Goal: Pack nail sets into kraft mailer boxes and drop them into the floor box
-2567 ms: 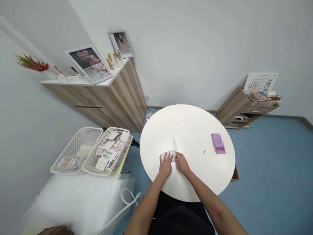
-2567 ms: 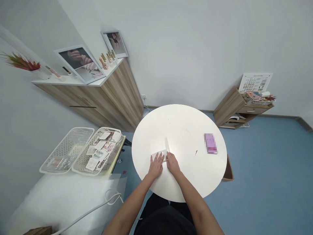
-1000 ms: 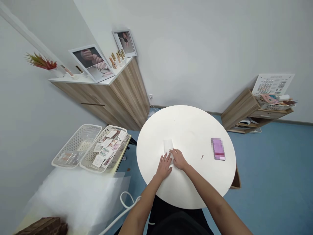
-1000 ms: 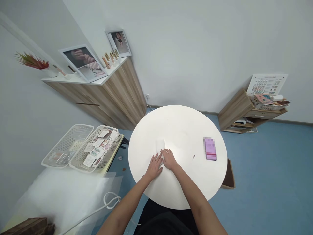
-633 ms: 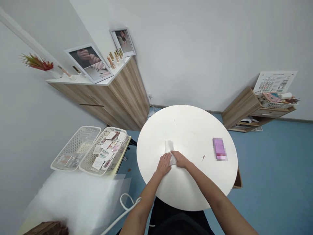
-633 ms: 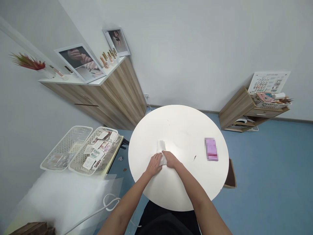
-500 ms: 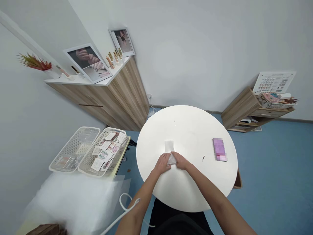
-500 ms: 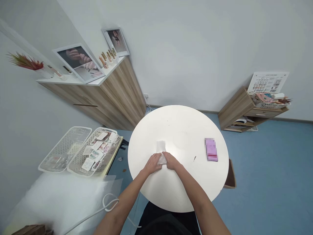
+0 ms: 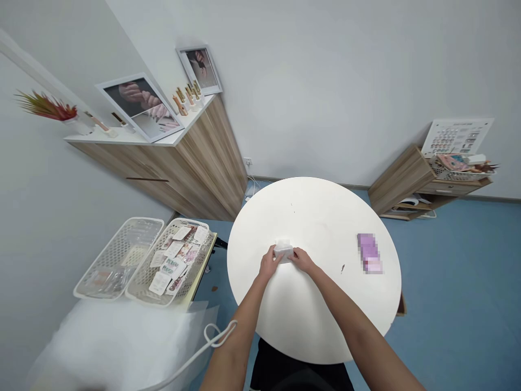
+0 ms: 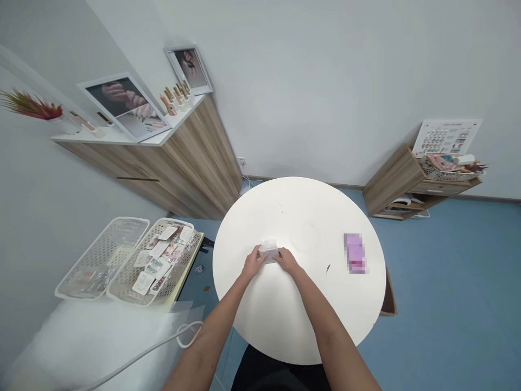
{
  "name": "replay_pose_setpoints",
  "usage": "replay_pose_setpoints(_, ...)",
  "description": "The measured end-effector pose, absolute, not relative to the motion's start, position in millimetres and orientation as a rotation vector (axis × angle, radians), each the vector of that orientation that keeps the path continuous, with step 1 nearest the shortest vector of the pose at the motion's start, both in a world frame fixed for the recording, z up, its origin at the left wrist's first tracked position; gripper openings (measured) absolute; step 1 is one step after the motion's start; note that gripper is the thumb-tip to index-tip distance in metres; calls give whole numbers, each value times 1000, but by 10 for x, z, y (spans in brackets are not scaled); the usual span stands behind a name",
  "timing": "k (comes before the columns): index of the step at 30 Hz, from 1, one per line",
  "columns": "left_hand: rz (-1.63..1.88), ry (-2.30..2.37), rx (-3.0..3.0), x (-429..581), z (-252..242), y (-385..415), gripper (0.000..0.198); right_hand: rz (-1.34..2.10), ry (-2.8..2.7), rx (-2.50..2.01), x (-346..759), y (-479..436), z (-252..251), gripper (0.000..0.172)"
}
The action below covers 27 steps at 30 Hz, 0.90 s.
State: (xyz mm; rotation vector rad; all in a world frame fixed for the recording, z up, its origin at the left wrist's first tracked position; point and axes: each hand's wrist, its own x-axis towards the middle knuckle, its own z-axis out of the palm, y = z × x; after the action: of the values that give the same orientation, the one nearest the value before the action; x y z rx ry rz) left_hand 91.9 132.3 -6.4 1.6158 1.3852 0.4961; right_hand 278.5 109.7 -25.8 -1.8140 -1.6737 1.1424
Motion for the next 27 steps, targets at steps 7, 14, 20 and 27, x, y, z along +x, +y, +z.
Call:
replay_pose_setpoints(7,674,1584,1869,1059,-244,1155,61,1199,-1361,-1882,2764,1218,-346,20)
replay_pose_setpoints(14,498,1563,2239,1026,-194,1019,36,1106,-1344,-1956,2686,1166,-321,22)
replay_pose_setpoints(20,201,1429,2321,974,-1,1039,47,600,-1721,-2018,2631,1101,-148,14)
replay_pose_setpoints(27,308,1597,2103,631,252,914,55,394,-1989,-1834,2351,1193,141,20)
